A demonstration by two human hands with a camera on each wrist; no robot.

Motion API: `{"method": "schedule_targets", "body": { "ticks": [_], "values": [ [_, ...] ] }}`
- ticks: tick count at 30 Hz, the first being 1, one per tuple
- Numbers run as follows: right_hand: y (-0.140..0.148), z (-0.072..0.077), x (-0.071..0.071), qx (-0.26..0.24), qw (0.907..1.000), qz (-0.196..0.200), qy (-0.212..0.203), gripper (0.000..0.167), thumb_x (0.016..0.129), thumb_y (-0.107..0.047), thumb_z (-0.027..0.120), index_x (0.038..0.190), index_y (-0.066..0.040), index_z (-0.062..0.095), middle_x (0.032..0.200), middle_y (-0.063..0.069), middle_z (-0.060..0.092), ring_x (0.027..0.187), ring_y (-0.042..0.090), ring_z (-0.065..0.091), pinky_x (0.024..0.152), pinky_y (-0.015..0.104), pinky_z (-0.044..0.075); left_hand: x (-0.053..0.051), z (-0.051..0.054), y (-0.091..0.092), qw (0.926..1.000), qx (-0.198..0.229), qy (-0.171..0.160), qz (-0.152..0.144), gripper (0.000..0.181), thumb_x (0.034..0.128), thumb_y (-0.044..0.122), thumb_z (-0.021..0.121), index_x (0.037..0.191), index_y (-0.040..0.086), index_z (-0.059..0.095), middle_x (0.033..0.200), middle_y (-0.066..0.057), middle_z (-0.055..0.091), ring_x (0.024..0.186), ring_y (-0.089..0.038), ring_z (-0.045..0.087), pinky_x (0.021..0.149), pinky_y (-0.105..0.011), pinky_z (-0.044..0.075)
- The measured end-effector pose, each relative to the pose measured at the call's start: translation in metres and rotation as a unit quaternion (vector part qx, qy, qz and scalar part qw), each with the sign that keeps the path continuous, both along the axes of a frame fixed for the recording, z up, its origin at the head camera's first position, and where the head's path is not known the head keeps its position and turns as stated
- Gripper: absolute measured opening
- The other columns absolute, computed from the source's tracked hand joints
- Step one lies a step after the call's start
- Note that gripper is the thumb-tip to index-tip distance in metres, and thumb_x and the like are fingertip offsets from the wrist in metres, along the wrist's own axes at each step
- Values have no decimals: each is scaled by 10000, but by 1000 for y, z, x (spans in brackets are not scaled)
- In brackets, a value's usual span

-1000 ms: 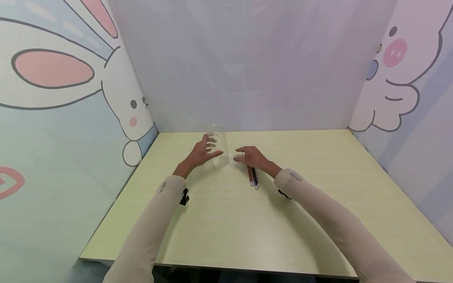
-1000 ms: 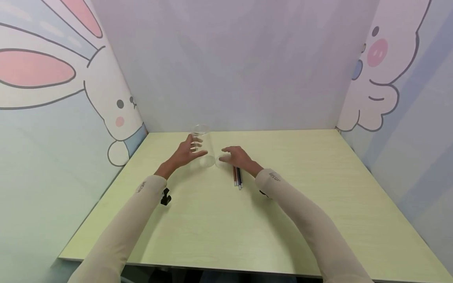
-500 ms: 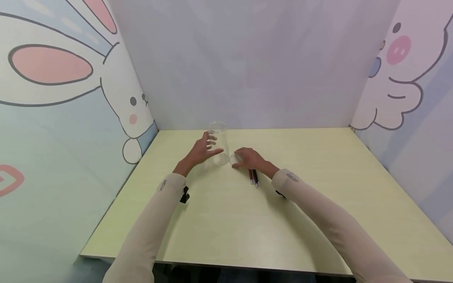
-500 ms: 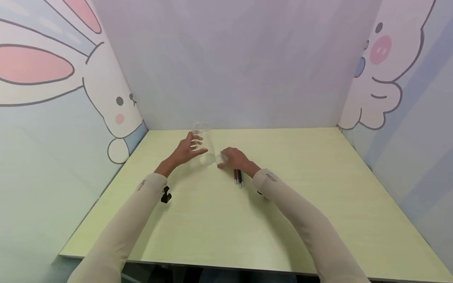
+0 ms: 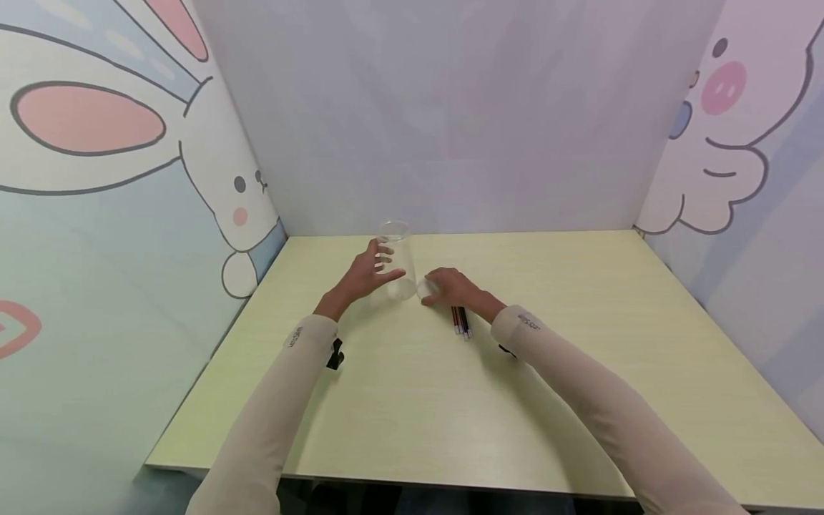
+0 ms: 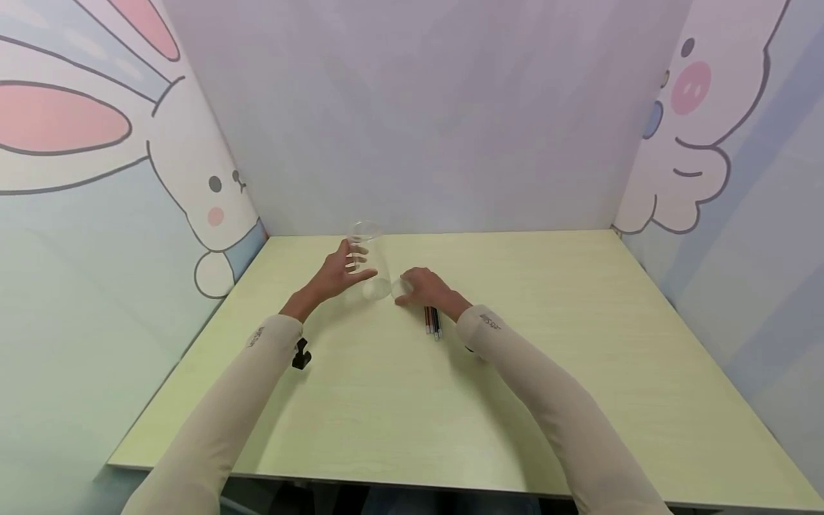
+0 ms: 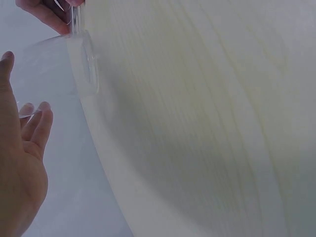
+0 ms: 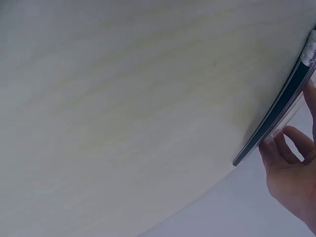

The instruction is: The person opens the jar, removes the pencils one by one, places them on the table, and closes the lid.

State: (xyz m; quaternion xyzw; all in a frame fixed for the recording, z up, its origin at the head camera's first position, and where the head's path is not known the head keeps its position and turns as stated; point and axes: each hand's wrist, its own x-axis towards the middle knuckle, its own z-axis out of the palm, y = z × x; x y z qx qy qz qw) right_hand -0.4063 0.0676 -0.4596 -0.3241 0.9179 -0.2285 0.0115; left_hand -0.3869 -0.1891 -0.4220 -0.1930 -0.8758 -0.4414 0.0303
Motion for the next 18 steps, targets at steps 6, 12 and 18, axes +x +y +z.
{"method": "schedule_targets", "body": {
  "ticks": [6, 12, 18],
  "values": [
    [-1, 0, 0, 8, 10000, 34, 3, 635, 915, -305, 825, 1398, 44, 606, 1413, 217, 612, 1324, 371, 566, 1138, 456, 467, -3, -2, -2, 10000, -18, 58, -25, 824, 934, 311, 810, 1492, -20, 300, 1479, -256, 494, 1338, -390, 560, 1123, -505, 486],
    [-2, -2, -4, -31, 9999, 119, 101, 629, 918, -301, 823, 1390, 55, 606, 1398, 231, 616, 1304, 377, 578, 1129, 458, 475, -5, -3, -3, 9999, 22, 114, 1, 813, 929, 294, 818, 1483, -14, 309, 1466, -255, 505, 1324, -386, 571, 1111, -512, 495],
    [1, 3, -3, -32, 9999, 70, 143, 646, 922, -301, 816, 1401, 70, 590, 1411, 238, 604, 1323, 386, 562, 1142, 468, 462, -4, -3, 0, 10000, 5, 69, -35, 795, 923, 320, 821, 1464, 16, 324, 1465, -258, 507, 1326, -392, 571, 1113, -514, 494]
  ]
}}
